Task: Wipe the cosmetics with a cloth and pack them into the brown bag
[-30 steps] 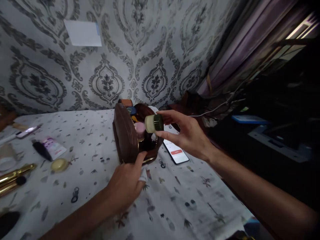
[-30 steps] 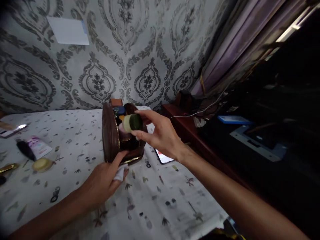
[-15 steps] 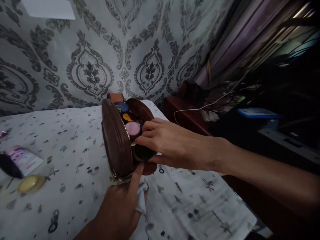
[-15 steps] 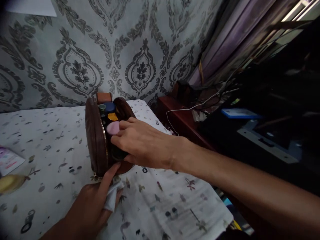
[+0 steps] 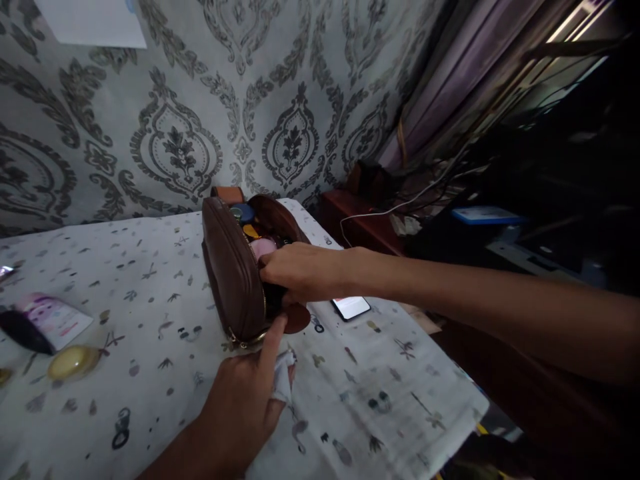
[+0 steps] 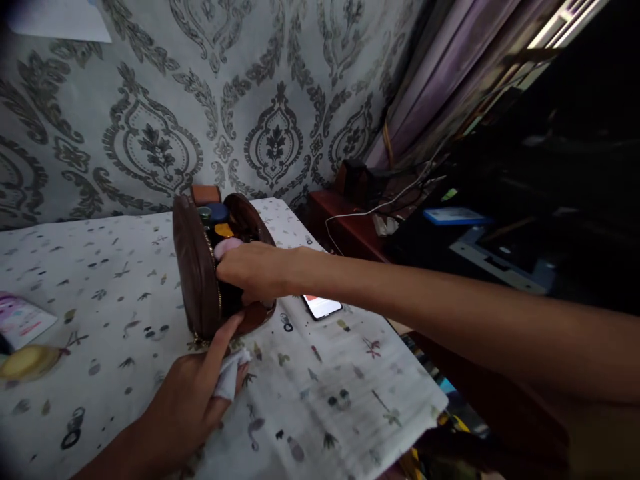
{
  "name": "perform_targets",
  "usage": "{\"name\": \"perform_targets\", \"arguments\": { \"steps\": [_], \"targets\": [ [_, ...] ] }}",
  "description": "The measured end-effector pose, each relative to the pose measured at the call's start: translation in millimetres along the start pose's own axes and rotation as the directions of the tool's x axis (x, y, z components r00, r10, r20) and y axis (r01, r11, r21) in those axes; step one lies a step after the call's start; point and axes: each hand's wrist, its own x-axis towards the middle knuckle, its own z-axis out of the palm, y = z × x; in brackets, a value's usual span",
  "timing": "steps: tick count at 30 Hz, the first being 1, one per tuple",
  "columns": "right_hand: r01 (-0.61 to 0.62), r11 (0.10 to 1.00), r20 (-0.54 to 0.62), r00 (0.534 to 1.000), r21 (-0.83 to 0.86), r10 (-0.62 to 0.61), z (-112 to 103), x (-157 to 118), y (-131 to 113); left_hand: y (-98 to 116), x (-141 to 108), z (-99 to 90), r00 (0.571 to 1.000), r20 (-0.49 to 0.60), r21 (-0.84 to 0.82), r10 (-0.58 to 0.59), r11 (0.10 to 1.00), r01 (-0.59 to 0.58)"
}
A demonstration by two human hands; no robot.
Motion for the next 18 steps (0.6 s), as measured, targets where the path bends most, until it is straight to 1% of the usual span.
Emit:
{"name": "perform_targets", "arguments": {
  "steps": [4,8,10,12,14,16,18],
  "targets": [
    [-0.038,0.999,0.089,0.995,-0.005,0.039,6,11,-6,1,0,-1.7,1.000,-0.011,-0.003,0.004,1.000,-0.004],
    [-0.012,1.000,0.169,0.986,0.001,0.012,7,14,-3,-1,-1,-0.9,1.000,0.004,-0.007,0.006,1.000,-0.006],
    [0.029,0.999,0.166,0.986,0.032,-0.034,4,10,1,-3,-2,0.4,1.000,0.013,0.001,0.004,1.000,-0.004],
    [0.072,0.996,0.135,0.988,0.049,-0.078,2,5,5,-4,-4,2.0,1.000,0.018,0.001,-0.010,1.000,0.010],
    [0.146,0.988,0.093,0.984,0.055,-0.151,2,1,7,-5,-5,3.4,0.999,0.033,-0.002,-0.031,1.000,0.031],
    [0.240,0.969,0.088,0.966,0.062,-0.245,4,-1,6,-5,-5,4.3,0.998,0.044,-0.004,-0.037,0.999,0.037],
    [0.296,0.953,0.119,0.946,0.067,-0.302,7,-1,2,-5,-5,4.8,0.999,0.031,0.003,-0.024,1.000,0.024]
  ]
}}
